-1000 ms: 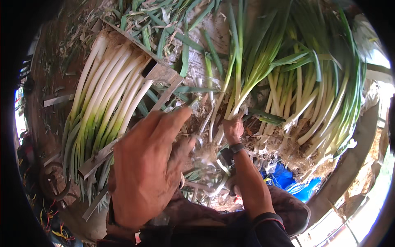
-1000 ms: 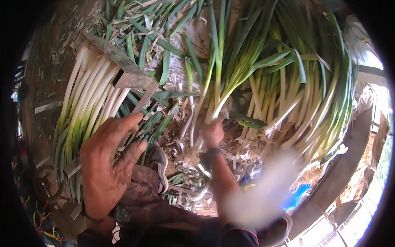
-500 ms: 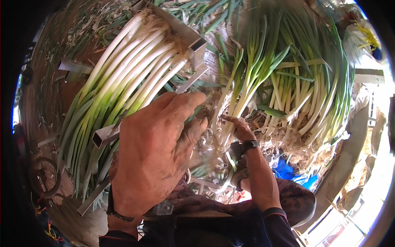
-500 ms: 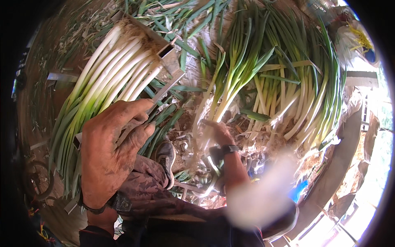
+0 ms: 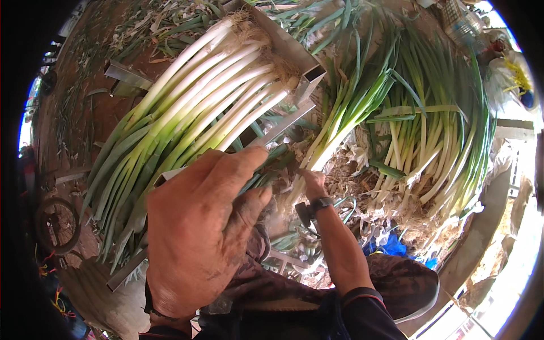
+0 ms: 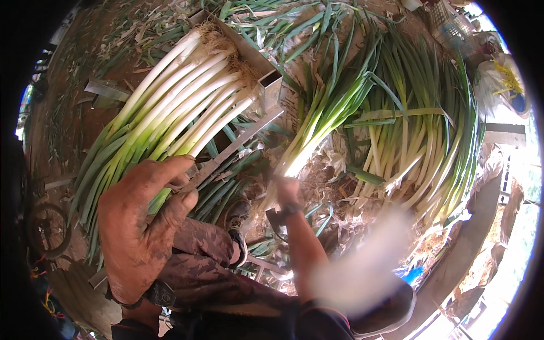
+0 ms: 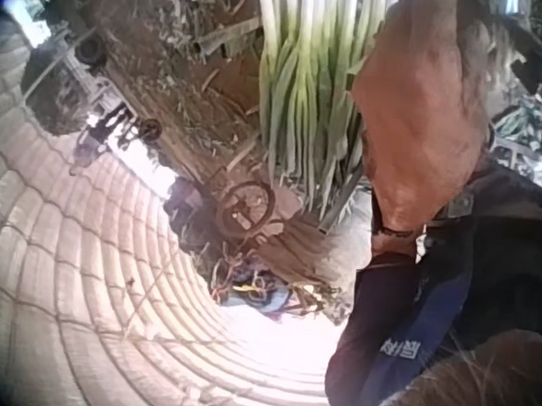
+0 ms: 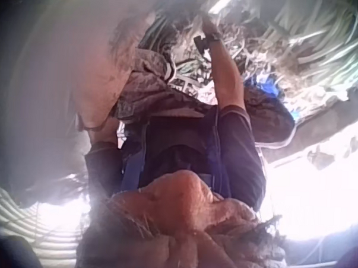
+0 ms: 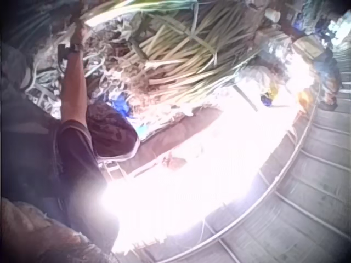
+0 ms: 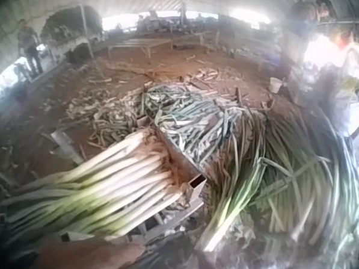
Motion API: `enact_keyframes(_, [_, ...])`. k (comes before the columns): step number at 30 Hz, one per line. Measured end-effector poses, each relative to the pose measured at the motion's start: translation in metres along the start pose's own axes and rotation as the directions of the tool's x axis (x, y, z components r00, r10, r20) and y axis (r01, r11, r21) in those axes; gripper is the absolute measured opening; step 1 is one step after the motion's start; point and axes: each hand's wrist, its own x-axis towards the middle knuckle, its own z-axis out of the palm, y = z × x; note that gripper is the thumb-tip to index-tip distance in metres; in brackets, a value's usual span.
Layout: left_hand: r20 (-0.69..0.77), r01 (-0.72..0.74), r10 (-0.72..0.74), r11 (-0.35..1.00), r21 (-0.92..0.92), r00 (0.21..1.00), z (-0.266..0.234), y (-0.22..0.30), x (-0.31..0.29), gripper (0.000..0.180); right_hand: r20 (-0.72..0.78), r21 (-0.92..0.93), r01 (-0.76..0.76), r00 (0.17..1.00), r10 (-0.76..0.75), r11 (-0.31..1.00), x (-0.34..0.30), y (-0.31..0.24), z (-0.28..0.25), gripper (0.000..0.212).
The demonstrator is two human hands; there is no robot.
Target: Trimming, cleaning, and bundling leeks in a large agricultural shed.
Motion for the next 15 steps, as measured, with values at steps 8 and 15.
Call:
enact_keyframes(8, [-0.025, -0.069, 0.070, 0.997, 0.040, 0.997, -0.016, 0.002, -0.009, 0.031, 0.553, -0.397, 0.326, 0.831, -0.060, 0.858, -0.073, -0.099, -0.024, 0.026])
enact_keyframes(15, [0.045, -0.241, 0.237, 0.949, 0.202, 0.971, 0.025, -0.004, -0.029, 0.024, 0.651, -0.168, 0.657, 0.633, -0.418, 0.735, -0.195, -0.206, -0.083, 0.035])
